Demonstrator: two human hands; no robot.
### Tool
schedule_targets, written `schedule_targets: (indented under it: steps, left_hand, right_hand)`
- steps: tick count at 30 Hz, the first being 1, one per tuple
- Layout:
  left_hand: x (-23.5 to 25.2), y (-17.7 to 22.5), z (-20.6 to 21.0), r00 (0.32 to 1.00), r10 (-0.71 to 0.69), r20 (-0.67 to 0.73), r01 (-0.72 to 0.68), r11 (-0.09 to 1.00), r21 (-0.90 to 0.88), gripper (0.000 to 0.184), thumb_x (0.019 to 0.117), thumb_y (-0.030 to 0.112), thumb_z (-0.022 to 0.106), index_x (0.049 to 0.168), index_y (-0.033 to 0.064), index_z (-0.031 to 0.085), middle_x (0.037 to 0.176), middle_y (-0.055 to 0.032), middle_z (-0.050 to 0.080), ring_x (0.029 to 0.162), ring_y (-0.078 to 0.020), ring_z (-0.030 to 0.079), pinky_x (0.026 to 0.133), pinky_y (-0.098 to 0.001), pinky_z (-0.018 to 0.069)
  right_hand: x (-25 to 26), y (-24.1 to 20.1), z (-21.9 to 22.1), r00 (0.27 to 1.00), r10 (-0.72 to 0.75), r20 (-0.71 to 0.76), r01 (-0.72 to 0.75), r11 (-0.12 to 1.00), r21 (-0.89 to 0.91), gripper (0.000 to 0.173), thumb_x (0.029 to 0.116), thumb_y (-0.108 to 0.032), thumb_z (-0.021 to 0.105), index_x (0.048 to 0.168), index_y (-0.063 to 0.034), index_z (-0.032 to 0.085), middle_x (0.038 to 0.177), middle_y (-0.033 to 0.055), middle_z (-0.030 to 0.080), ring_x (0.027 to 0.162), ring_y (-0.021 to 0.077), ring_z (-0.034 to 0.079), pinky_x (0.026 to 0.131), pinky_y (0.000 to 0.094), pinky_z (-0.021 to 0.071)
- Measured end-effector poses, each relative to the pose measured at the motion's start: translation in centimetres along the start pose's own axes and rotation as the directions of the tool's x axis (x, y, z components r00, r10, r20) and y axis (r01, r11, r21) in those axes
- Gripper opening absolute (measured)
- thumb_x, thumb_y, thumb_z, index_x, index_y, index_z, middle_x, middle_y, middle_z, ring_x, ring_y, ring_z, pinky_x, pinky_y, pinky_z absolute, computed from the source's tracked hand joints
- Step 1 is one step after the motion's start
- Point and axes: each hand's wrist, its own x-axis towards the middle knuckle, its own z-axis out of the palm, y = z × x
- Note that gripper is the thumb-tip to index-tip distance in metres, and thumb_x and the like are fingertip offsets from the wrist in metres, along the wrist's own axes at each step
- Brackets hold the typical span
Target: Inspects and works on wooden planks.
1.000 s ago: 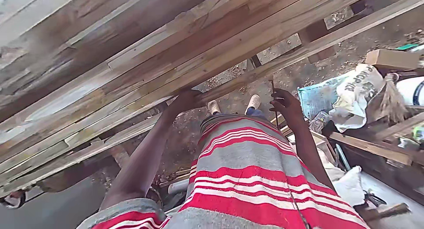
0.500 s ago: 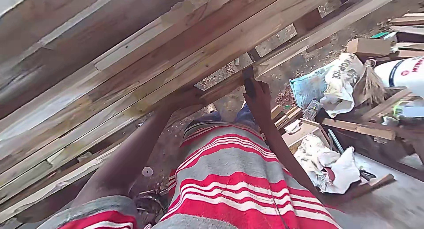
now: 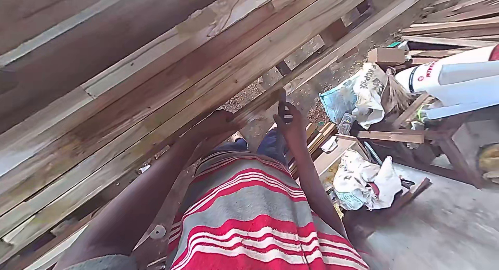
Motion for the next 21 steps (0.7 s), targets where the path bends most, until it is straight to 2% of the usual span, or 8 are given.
schedule_targets:
  steps: [3, 7, 11, 14, 15, 17, 19, 21]
  left_hand:
    - [-0.4, 0.3, 0.3, 0.999, -0.026, -0.026, 0.027, 0.999, 0.027, 0.039, 0.1010, 0.036, 0.066, 0.107, -0.0025, 0.068, 0.087, -0.0182, 0.066, 0.080, -0.0301, 0.064, 0.077, -0.0537, 0.0523]
    - [0.0, -0.2, 0.7, 0.998, -0.025, -0.058, 0.027, 0.999, 0.025, 0.037, 0.0988, 0.033, 0.070, 0.103, -0.0039, 0.068, 0.085, -0.0189, 0.066, 0.079, -0.0320, 0.065, 0.077, -0.0549, 0.0524]
    - [-0.3, -0.1, 1.1, 0.996, -0.012, -0.085, 0.015, 1.000, 0.025, 0.035, 0.0986, 0.034, 0.070, 0.102, -0.0014, 0.070, 0.082, -0.0171, 0.066, 0.077, -0.0308, 0.065, 0.075, -0.0552, 0.0531]
    - [-0.5, 0.1, 1.4, 0.991, -0.004, -0.134, 0.007, 1.000, 0.023, 0.033, 0.0973, 0.032, 0.072, 0.097, -0.0010, 0.070, 0.079, -0.0164, 0.066, 0.075, -0.0306, 0.065, 0.073, -0.0549, 0.0527]
    - [-0.6, 0.2, 1.6, 0.989, 0.006, -0.148, -0.002, 1.000, 0.027, 0.032, 0.0971, 0.031, 0.073, 0.095, -0.0012, 0.069, 0.077, -0.0161, 0.065, 0.073, -0.0306, 0.064, 0.072, -0.0544, 0.0522]
    - [-0.7, 0.1, 1.9, 0.984, 0.036, -0.175, -0.027, 0.998, 0.055, 0.032, 0.0977, 0.030, 0.072, 0.091, -0.0016, 0.069, 0.075, -0.0158, 0.064, 0.071, -0.0305, 0.064, 0.070, -0.0543, 0.0520]
    - [-0.7, 0.3, 1.9, 0.984, 0.035, -0.173, -0.020, 0.996, 0.089, 0.035, 0.0987, 0.032, 0.070, 0.091, -0.0026, 0.068, 0.077, -0.0167, 0.064, 0.073, -0.0313, 0.064, 0.073, -0.0553, 0.0516]
    - [-0.8, 0.9, 1.8, 0.984, 0.009, -0.180, 0.009, 0.995, 0.103, 0.037, 0.0981, 0.032, 0.071, 0.092, -0.0042, 0.067, 0.080, -0.0185, 0.064, 0.078, -0.0327, 0.063, 0.076, -0.0558, 0.0509]
  right_hand:
    - [-1.0, -1.7, 1.2, 0.999, 0.024, 0.032, -0.023, 0.999, -0.034, 0.062, 0.0920, -0.031, 0.079, 0.145, -0.0116, 0.055, 0.125, 0.0212, 0.063, 0.098, 0.0335, 0.068, 0.083, 0.0536, 0.0577]
    - [-3.0, -2.0, 1.7, 0.987, 0.044, 0.154, -0.017, 0.985, -0.173, 0.060, 0.0922, -0.029, 0.077, 0.146, -0.0107, 0.057, 0.129, 0.0218, 0.061, 0.107, 0.0334, 0.066, 0.092, 0.0495, 0.0558]
    - [-2.7, -1.3, -1.3, 0.961, 0.038, 0.275, 0.043, 0.959, -0.280, 0.058, 0.0920, -0.029, 0.076, 0.146, -0.0148, 0.058, 0.129, 0.0205, 0.062, 0.110, 0.0341, 0.064, 0.093, 0.0511, 0.0539]
    - [-0.5, -2.3, -5.5, 0.956, -0.138, 0.258, 0.219, 0.923, -0.317, 0.053, 0.0890, -0.015, 0.077, 0.141, -0.0118, 0.063, 0.125, 0.0238, 0.063, 0.106, 0.0386, 0.066, 0.087, 0.0564, 0.0561]
    - [0.7, -3.0, -7.0, 0.937, -0.218, 0.272, 0.309, 0.882, -0.356, 0.053, 0.0882, -0.010, 0.075, 0.140, -0.0123, 0.063, 0.127, 0.0241, 0.063, 0.107, 0.0401, 0.066, 0.086, 0.0585, 0.0557]
    - [4.0, -5.0, -9.4, 0.869, -0.342, 0.357, 0.481, 0.753, -0.449, 0.050, 0.0892, -0.002, 0.072, 0.137, -0.0134, 0.066, 0.132, 0.0262, 0.060, 0.120, 0.0459, 0.059, 0.095, 0.0653, 0.0491]
    - [8.0, -6.8, -10.2, 0.754, -0.450, 0.479, 0.657, 0.531, -0.535, 0.050, 0.0841, 0.001, 0.070, 0.129, -0.0194, 0.071, 0.130, 0.0235, 0.062, 0.124, 0.0475, 0.055, 0.099, 0.0701, 0.0423]
    - [10.2, -9.2, -9.8, 0.608, -0.459, 0.648, 0.790, 0.275, -0.548, 0.048, 0.0821, 0.002, 0.071, 0.125, -0.0198, 0.072, 0.128, 0.0232, 0.063, 0.124, 0.0487, 0.054, 0.102, 0.0699, 0.0378]
